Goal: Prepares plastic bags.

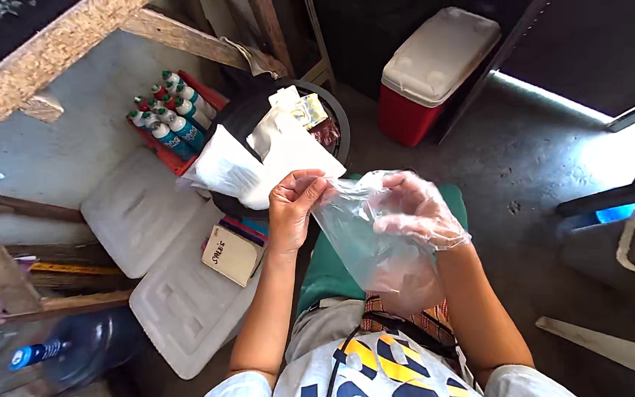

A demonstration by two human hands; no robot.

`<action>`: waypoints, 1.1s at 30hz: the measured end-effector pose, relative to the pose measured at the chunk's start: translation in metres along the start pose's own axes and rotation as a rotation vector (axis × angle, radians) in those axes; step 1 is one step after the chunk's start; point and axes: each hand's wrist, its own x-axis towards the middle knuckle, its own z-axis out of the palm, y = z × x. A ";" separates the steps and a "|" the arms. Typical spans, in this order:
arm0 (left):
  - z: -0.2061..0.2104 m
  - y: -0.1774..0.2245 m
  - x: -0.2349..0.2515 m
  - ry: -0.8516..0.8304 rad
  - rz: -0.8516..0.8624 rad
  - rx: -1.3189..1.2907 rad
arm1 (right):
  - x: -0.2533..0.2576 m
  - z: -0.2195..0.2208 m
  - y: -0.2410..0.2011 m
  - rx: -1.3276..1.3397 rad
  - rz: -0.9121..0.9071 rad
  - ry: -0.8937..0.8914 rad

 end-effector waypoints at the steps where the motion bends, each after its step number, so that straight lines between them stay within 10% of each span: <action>1: 0.004 0.001 -0.002 -0.028 0.047 0.033 | -0.004 -0.001 -0.008 -0.039 0.071 -0.069; 12: 0.034 0.022 -0.021 -0.163 0.266 0.021 | 0.007 0.008 -0.095 -0.494 -0.307 0.004; 33: 0.022 0.018 -0.012 -0.048 0.335 0.090 | 0.025 0.026 -0.080 -0.711 -0.187 0.009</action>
